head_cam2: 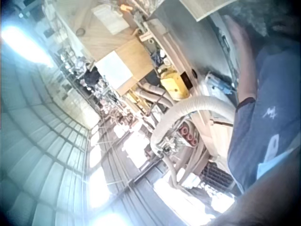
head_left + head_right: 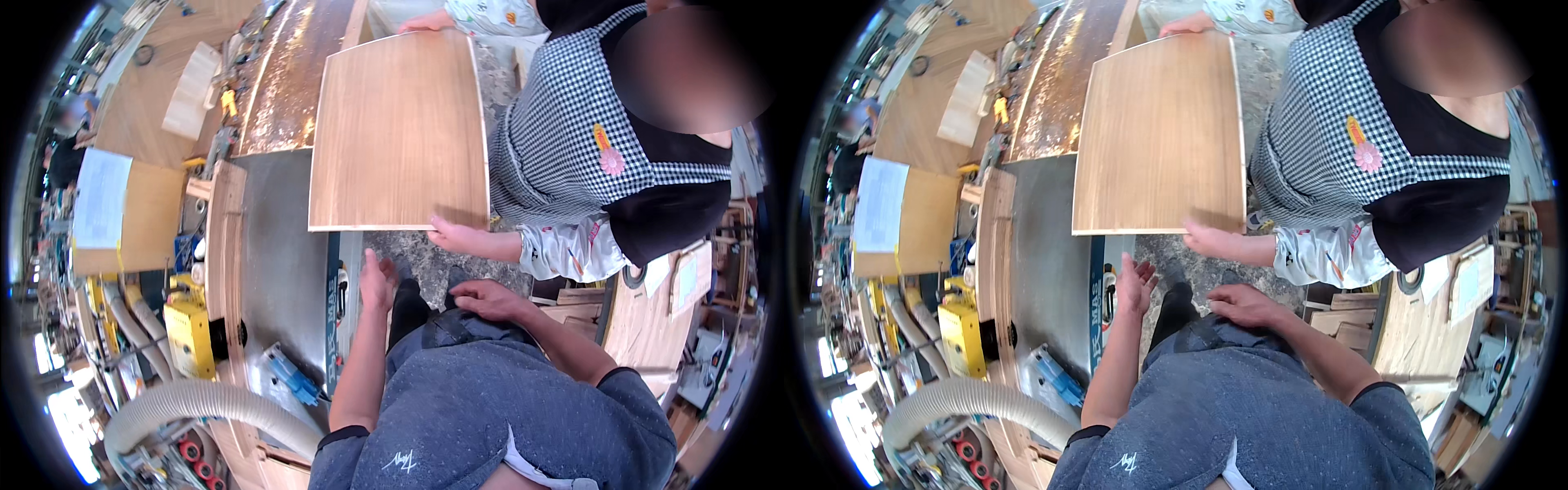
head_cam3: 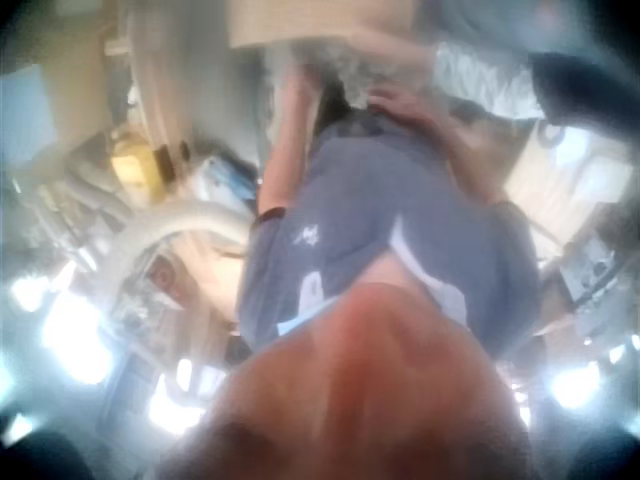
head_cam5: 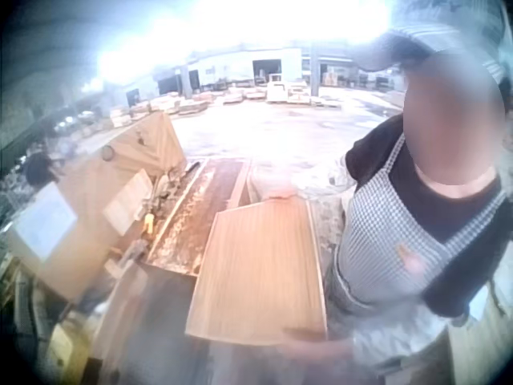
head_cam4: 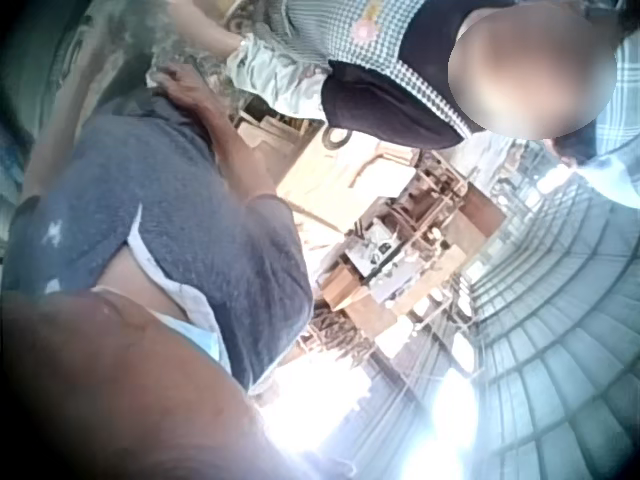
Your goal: The person uses a handheld electric router to shape the edge of a large wooden panel on a workbench. They repeatedly test the fit of a smaller wooden piece into a groove on the panel, adjusting the router and rechecking alignment throughout the process.
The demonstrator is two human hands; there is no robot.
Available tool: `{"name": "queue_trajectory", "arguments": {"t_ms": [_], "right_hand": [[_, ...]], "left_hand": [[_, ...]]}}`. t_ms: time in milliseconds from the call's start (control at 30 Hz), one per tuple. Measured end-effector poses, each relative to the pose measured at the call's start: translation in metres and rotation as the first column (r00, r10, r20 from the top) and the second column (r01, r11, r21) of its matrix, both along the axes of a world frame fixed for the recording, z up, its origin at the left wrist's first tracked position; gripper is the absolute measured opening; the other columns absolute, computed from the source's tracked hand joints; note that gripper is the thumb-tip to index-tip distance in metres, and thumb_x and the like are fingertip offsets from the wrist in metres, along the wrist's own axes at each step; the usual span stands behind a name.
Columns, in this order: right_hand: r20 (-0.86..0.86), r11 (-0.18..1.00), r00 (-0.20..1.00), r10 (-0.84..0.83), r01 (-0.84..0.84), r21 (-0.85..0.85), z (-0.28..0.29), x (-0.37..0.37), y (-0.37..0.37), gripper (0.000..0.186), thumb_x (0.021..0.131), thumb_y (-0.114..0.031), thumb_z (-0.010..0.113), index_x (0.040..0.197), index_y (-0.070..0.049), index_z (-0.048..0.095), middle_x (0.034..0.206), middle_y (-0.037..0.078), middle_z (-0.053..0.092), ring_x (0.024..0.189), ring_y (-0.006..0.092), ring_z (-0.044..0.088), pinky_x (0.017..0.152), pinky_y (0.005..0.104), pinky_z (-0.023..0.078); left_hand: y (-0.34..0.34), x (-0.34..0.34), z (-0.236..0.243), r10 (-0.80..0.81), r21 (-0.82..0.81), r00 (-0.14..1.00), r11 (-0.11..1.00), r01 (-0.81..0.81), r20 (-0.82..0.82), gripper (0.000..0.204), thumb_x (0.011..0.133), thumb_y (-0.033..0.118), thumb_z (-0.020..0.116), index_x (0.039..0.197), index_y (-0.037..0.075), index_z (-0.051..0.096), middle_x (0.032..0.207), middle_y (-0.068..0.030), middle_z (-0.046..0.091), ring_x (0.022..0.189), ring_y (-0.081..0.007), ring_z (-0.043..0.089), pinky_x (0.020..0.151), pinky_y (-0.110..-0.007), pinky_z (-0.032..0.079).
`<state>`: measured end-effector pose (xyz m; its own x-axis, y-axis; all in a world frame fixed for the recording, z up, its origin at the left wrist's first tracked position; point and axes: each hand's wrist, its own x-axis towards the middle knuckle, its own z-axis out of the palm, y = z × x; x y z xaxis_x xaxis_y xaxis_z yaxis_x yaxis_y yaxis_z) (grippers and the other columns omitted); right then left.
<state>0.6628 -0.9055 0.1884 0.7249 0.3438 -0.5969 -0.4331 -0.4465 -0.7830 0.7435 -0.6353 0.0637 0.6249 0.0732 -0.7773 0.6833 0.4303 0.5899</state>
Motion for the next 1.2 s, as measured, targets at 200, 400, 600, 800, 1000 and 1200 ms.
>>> {"name": "queue_trajectory", "arguments": {"t_ms": [200, 400, 600, 800, 1000, 1200], "right_hand": [[0.382, 0.99, 0.922, -0.07, 0.016, 0.144, 0.094, 0.069, 0.06, 0.034, 0.1, -0.02, 0.064, 0.128, -0.001, 0.066, 0.108, 0.01, 0.073, 0.099, 0.0204, 0.069, 0.092, 0.035, 0.052], [0.668, 0.891, 0.594, -0.449, 0.358, 0.281, 0.148, 0.076, 0.085, 0.031, 0.098, -0.012, 0.068, 0.125, 0.001, 0.065, 0.096, 0.008, 0.071, 0.086, 0.0202, 0.067, 0.089, 0.0343, 0.053], [0.917, 0.871, 0.325, -0.23, 0.489, 0.046, 0.147, 0.121, 0.097, 0.071, 0.094, -0.015, 0.071, 0.152, 0.005, 0.037, 0.139, 0.023, 0.049, 0.128, 0.0323, 0.053, 0.094, 0.0381, 0.054], [0.743, 0.829, 0.397, -0.539, 0.408, 0.383, 0.136, 0.152, 0.125, 0.057, 0.096, -0.01, 0.065, 0.147, 0.004, 0.043, 0.136, 0.021, 0.049, 0.123, 0.0365, 0.056, 0.096, 0.0417, 0.055], [0.821, 0.855, 0.264, -0.507, 0.276, 0.439, 0.137, 0.179, 0.132, 0.037, 0.091, -0.005, 0.068, 0.128, -0.005, 0.06, 0.125, 0.013, 0.062, 0.113, 0.0334, 0.064, 0.092, 0.0393, 0.055], [0.954, 0.956, 0.078, -0.289, 0.075, 0.284, 0.14, 0.221, 0.125, 0.025, 0.084, -0.009, 0.076, 0.107, -0.009, 0.067, 0.124, 0.008, 0.061, 0.112, 0.0288, 0.063, 0.091, 0.0395, 0.056]], "left_hand": [[0.002, 0.083, 0.006, 0.144, -0.427, 0.989, 0.897, -0.116, 0.032, 0.058, 0.109, 0.056, 0.04, 0.14, 0.008, 0.05, 0.13, -0.0131, 0.064, 0.113, -0.0282, 0.064, 0.097, -0.047, 0.052], [0.015, 0.107, 0.086, 0.209, -0.405, 0.977, 0.89, -0.21, -0.046, 0.049, 0.115, 0.041, 0.024, 0.126, 0.009, 0.059, 0.105, -0.0059, 0.072, 0.076, -0.0182, 0.064, 0.077, -0.037, 0.059], [0.058, 0.112, 0.096, 0.14, -0.411, 0.99, 0.904, -0.115, 0.031, 0.051, 0.114, 0.041, 0.023, 0.142, 0.007, 0.049, 0.132, -0.0117, 0.064, 0.112, -0.0276, 0.065, 0.095, -0.044, 0.057], [0.073, 0.117, 0.099, 0.105, -0.373, 0.988, 0.926, -0.056, 0.111, 0.047, 0.112, 0.031, 0.031, 0.146, 0.003, 0.048, 0.141, -0.0151, 0.061, 0.125, -0.0329, 0.063, 0.103, -0.052, 0.054], [0.113, 0.121, 0.09, 0.068, -0.449, 0.976, 0.893, 0.034, 0.209, 0.037, 0.109, 0.022, 0.037, 0.134, 0.002, 0.056, 0.118, -0.0149, 0.07, 0.093, -0.0266, 0.072, 0.079, -0.042, 0.061], [0.11, 0.137, 0.11, 0.303, -0.503, 0.953, 0.823, -0.263, -0.003, 0.021, 0.103, 0.017, 0.05, 0.109, 0.007, 0.068, 0.089, -0.0056, 0.074, 0.069, -0.0173, 0.07, 0.066, -0.034, 0.06]]}}
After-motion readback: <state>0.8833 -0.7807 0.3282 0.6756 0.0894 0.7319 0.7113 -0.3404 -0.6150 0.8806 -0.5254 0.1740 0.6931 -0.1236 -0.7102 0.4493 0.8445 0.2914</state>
